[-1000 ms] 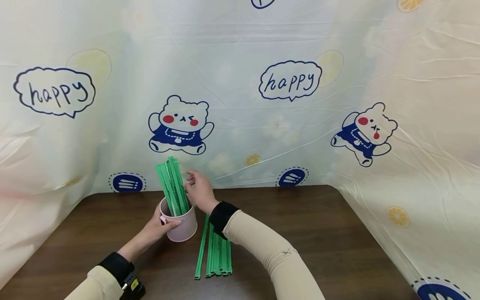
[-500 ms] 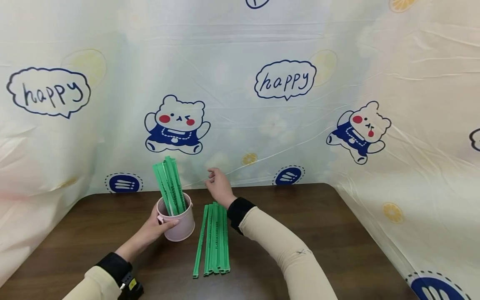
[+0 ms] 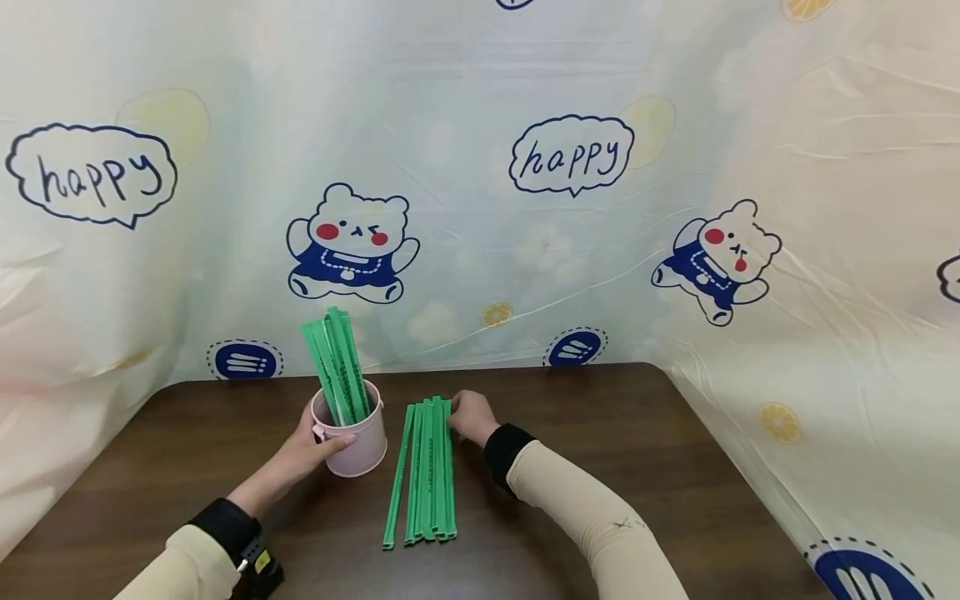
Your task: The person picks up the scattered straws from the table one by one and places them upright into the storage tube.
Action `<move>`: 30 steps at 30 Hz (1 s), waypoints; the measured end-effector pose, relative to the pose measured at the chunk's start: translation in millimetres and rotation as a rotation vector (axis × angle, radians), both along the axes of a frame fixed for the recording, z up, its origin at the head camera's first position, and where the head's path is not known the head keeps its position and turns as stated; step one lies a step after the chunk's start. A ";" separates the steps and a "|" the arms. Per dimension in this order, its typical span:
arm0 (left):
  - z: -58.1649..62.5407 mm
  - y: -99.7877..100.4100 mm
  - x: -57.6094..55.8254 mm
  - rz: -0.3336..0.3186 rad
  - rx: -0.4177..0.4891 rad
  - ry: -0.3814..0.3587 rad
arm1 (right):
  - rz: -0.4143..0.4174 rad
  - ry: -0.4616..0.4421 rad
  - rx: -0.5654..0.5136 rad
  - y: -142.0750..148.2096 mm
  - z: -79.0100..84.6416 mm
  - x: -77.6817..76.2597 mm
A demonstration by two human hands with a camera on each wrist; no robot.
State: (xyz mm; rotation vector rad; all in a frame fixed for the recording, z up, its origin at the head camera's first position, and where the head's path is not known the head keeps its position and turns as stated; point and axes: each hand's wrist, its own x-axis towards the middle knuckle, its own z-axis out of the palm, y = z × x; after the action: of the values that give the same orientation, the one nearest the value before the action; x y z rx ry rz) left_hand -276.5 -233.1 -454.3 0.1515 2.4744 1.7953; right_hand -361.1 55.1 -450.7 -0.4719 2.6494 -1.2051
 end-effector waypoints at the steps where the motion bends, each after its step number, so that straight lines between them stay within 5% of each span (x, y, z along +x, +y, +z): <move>1: 0.6 0.1 -0.6 -0.003 0.001 0.003 | 0.000 -0.001 0.006 -0.2 -1.0 0.3; 18: -2.6 2.4 0.4 -0.002 0.004 0.015 | -0.015 0.017 0.080 -5.9 -3.6 8.7; 30: -0.7 1.1 -0.8 -0.004 0.013 0.021 | -0.102 0.030 0.143 15.1 28.7 -12.3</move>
State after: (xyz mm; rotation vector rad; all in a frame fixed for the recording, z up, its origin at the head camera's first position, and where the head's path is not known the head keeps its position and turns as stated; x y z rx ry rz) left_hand -277.3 -232.0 -455.0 0.1775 2.4754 1.8172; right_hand -373.4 70.1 -422.0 -0.3371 2.7916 -1.0327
